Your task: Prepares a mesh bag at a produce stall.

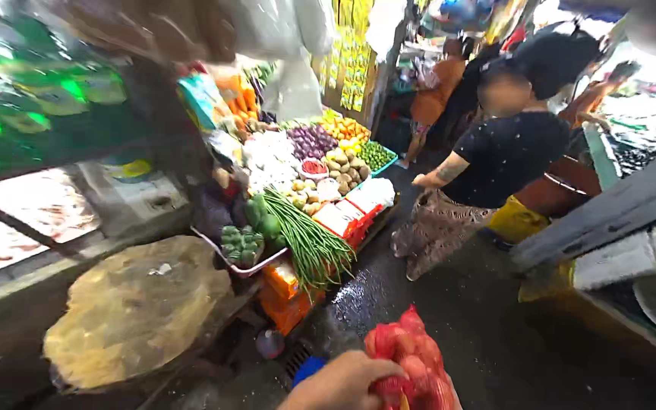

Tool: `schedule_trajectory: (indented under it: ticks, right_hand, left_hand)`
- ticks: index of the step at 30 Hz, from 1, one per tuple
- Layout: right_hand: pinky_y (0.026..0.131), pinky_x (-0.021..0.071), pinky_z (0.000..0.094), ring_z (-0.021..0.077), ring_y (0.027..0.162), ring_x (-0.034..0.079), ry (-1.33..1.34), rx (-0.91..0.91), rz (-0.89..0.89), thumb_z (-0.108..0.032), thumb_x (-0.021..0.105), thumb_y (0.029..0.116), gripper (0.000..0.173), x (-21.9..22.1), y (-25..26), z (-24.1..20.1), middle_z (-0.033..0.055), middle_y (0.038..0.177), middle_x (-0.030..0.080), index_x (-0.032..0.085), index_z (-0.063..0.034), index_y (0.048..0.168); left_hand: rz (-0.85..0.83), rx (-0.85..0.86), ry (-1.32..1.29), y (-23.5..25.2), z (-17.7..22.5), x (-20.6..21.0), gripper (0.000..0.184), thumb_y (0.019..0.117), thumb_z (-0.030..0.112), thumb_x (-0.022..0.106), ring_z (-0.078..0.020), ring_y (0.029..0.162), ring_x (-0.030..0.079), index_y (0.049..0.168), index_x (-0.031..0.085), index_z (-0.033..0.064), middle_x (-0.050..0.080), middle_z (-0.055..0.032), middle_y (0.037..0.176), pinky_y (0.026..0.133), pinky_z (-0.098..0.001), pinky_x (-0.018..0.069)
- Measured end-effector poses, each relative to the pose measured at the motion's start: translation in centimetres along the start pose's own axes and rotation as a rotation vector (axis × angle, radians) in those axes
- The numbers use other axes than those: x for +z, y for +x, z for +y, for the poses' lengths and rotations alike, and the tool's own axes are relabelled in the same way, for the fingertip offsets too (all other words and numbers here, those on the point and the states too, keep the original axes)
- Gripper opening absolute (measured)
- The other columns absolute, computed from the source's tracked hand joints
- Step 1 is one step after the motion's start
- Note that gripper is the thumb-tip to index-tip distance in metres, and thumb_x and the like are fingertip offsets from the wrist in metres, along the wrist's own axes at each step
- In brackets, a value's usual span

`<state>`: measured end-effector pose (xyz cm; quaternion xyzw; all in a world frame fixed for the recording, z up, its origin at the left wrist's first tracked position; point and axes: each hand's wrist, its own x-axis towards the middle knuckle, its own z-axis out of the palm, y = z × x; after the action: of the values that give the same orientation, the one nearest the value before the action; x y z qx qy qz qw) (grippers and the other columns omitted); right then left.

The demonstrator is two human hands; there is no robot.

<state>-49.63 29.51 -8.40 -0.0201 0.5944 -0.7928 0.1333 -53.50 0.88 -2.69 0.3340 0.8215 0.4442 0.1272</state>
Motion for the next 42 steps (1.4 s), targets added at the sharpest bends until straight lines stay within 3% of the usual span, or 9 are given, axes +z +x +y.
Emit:
schedule_trajectory:
  ticks: [2,6,9,17,20,23,27,38,42]
  right_hand:
    - [0.084,0.0618,0.0349,0.0117,0.097,0.072,0.229,0.057,0.119,-0.034,0.025,0.1113,0.048,-3.3,4.9,0.9,0.0051,0.102,0.076,0.064,-0.0073,0.119]
    - [0.070,0.0555,0.0274,0.0056,0.076,0.061,0.338,0.636,0.757,-0.031,0.014,0.1139,0.039,-2.1,15.8,-10.0,-0.0003,0.081,0.059,0.050,-0.0153,0.109]
    - [0.080,0.0613,0.0364,0.0127,0.094,0.070,0.441,0.229,0.279,-0.041,0.022,0.1117,0.046,-14.3,24.3,-0.9,0.0041,0.099,0.072,0.056,-0.0114,0.121]
    - [0.087,0.0591,0.0546,0.0297,0.103,0.071,-0.162,0.819,-0.251,-0.072,0.017,0.1018,0.081,-22.1,55.5,-3.3,0.0166,0.114,0.073,0.061,-0.0135,0.135]
    - [0.090,0.0584,0.0522,0.0272,0.104,0.070,-0.292,0.860,-0.444,-0.070,0.019,0.1035,0.077,-20.9,63.4,-5.0,0.0141,0.115,0.073,0.061,-0.0141,0.135]
    - [0.078,0.0609,0.0469,0.0228,0.091,0.072,-0.461,0.765,-0.459,-0.064,0.024,0.1061,0.069,-17.3,70.0,-6.9,0.0107,0.103,0.074,0.064,-0.0116,0.127]
    - [0.080,0.0600,0.0524,0.0292,0.095,0.072,-0.593,0.768,-0.534,-0.068,0.022,0.1047,0.077,-14.8,78.4,-4.8,0.0166,0.110,0.073,0.062,-0.0077,0.132]
    - [0.103,0.0517,0.0558,0.0330,0.121,0.064,-0.976,0.583,-0.673,-0.052,0.026,0.1099,0.065,-4.3,94.0,-1.2,0.0219,0.131,0.064,0.059,-0.0032,0.138]
    - [0.110,0.0462,0.0552,0.0338,0.127,0.060,-0.993,0.310,-0.767,-0.044,0.050,0.1053,0.051,-1.8,95.8,-3.0,0.0213,0.133,0.064,0.064,-0.0042,0.135]
  left_hand:
    - [-0.010,0.007,0.058,5.0,-1.8,-3.4,0.036,0.0979,0.028,0.068,-0.0202,0.077,0.073,0.134,0.064,0.0333,0.075,-0.0021,0.087,0.070,-0.0506,0.0600]
    - [0.130,0.081,0.124,13.5,-4.7,-8.2,0.043,0.0957,0.019,0.067,-0.0187,0.068,0.070,0.135,0.064,0.0336,0.074,-0.0008,0.081,0.062,-0.0468,0.0575]
    - [0.247,0.124,0.079,20.9,-7.6,-9.7,0.039,0.0971,0.018,0.064,-0.0170,0.067,0.070,0.134,0.066,0.0300,0.074,-0.0005,0.081,0.062,-0.0437,0.0568]
    - [0.913,-0.201,-0.269,39.9,-13.0,-13.8,0.021,0.1047,0.017,0.058,-0.0058,0.098,0.072,0.119,0.072,0.0149,0.076,0.0037,0.107,0.090,-0.0310,0.0609]
    - [1.049,-0.290,-0.313,43.1,-14.4,-16.9,0.022,0.1052,0.018,0.057,-0.0064,0.095,0.072,0.120,0.072,0.0121,0.075,0.0019,0.109,0.087,-0.0295,0.0612]
    - [1.116,-0.366,-0.443,45.9,-15.8,-20.6,0.022,0.1060,0.015,0.055,-0.0102,0.072,0.070,0.121,0.070,0.0088,0.074,-0.0029,0.104,0.061,-0.0288,0.0619]
    - [1.198,-0.296,-0.578,48.3,-19.9,-23.9,0.022,0.1058,0.005,0.051,-0.0186,0.088,0.073,0.122,0.063,-0.0035,0.073,-0.0120,0.107,0.078,-0.0364,0.0643]
    - [1.621,-0.486,-0.753,48.6,-32.7,-29.8,0.023,0.1084,0.009,0.044,-0.0294,0.086,0.074,0.125,0.050,-0.0055,0.066,-0.0187,0.113,0.072,-0.0461,0.0662]
    - [1.691,-0.706,-0.618,50.7,-35.4,-29.8,0.026,0.1089,0.014,0.046,-0.0248,0.094,0.073,0.129,0.053,-0.0007,0.068,-0.0157,0.116,0.080,-0.0438,0.0646]
